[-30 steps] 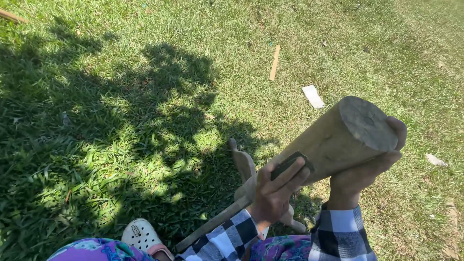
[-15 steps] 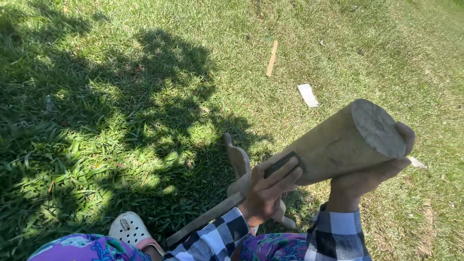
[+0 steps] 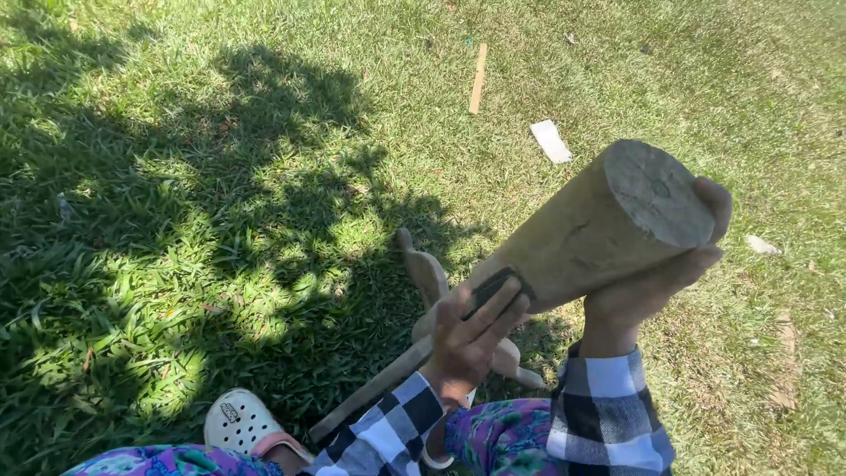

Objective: The person sands a wooden table leg using a piece of sandpaper.

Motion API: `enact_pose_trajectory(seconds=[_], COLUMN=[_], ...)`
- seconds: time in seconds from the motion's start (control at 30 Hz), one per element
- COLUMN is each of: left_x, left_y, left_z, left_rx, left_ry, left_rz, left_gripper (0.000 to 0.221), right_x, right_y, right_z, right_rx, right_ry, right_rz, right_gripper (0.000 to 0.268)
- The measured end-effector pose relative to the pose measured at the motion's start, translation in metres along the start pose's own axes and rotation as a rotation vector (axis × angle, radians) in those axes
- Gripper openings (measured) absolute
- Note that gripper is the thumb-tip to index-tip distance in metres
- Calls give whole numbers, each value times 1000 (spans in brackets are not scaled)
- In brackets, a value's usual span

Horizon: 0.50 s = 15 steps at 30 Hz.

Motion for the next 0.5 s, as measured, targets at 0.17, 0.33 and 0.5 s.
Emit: enact_pose_trajectory(seconds=[0.17,0.33,0.5], left_x=[4,4,2], left_y=[20,6,-4], left_z=[54,10,1], left_rx=[-111,-175,-172], left_ry=[-46,-75,-179], left_rz=[-54,-48,41], left_gripper=[37,38,45], right_x=[5,0,-2], right_y=[4,5,5], right_z=[-8,-11,-19], right_rx=[-17,-21,-97], right_ry=[45,57,47], right_rz=[-7,47,-37], right_gripper=[66,66,77])
Point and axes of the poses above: each hand's wrist, its own z-axis towards the middle knuckle, its own x-axis out of the back of the hand, y = z × x, the point moved 2 cm from there along z, towards the middle knuckle, and after that the axes turned 13 degrees about y, right-handed, at the moved point
